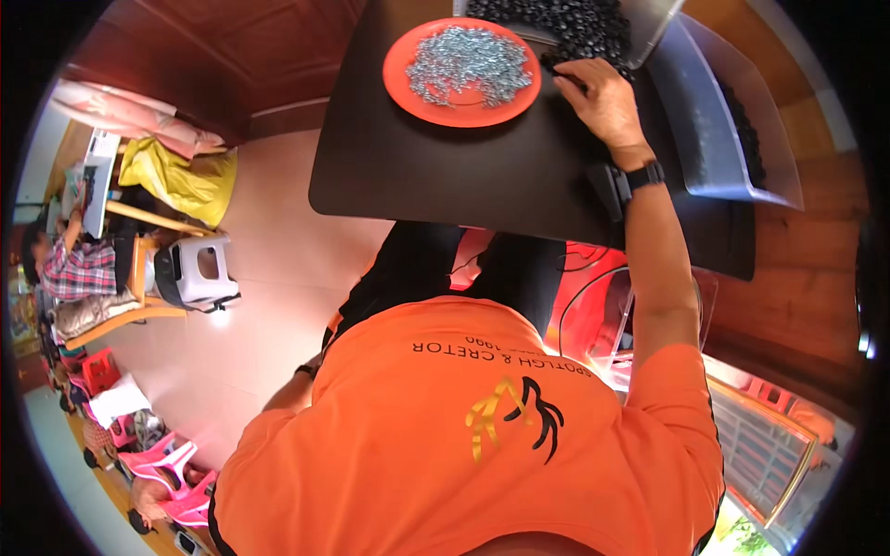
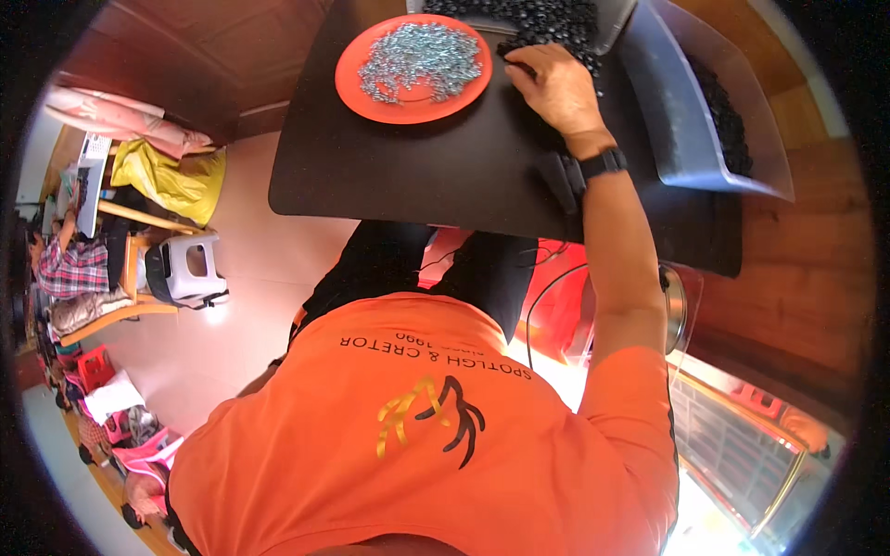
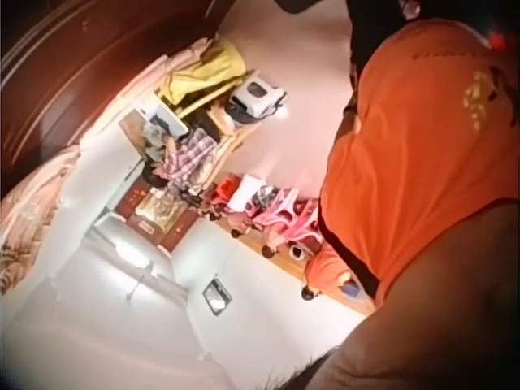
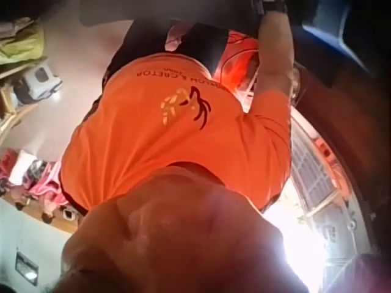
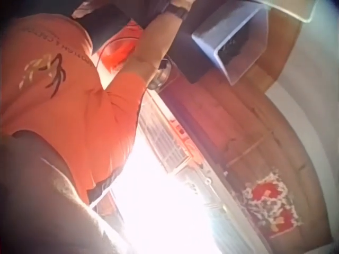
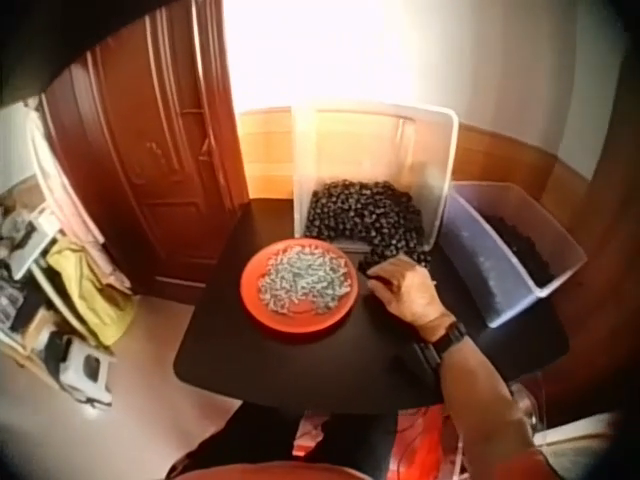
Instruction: Sorting small black items from a container into a plate and inspecting them.
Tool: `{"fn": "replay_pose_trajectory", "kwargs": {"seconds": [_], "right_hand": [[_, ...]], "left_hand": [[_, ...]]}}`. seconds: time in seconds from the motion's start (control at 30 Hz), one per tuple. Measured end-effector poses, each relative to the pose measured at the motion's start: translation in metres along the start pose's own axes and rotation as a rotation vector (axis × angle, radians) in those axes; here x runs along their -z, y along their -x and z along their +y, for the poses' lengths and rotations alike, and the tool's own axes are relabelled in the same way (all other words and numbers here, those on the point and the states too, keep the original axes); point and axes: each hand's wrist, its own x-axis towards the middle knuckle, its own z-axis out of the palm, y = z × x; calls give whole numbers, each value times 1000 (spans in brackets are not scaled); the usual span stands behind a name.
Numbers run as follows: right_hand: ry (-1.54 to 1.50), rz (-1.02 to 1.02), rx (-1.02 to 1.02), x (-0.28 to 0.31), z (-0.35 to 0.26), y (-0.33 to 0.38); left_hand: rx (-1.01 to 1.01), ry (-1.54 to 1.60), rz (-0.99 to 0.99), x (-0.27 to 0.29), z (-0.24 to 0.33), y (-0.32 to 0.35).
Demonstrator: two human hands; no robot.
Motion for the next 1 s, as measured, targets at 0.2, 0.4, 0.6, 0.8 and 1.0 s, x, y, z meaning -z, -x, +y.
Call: {"fn": "replay_pose_trajectory", "kwargs": {"seconds": [0.2, 0.4, 0.6, 0.8, 1.0], "right_hand": [[-191, -95, -168, 14, -16, -5], [-165, -122, -368, 20, -11, -14], [-66, -118, -415, 6, 3, -14], [-30, -125, -329, 4, -3, -17], [-119, -71, -510, 18, -6, -11]], "left_hand": [[11, 137, 8, -14, 37, -19], [106, 233, 32, -27, 88, -43], [168, 362, 39, -39, 105, -36], [106, 452, -35, -41, 127, -43], [-47, 431, -245, -48, 182, -108]]}}
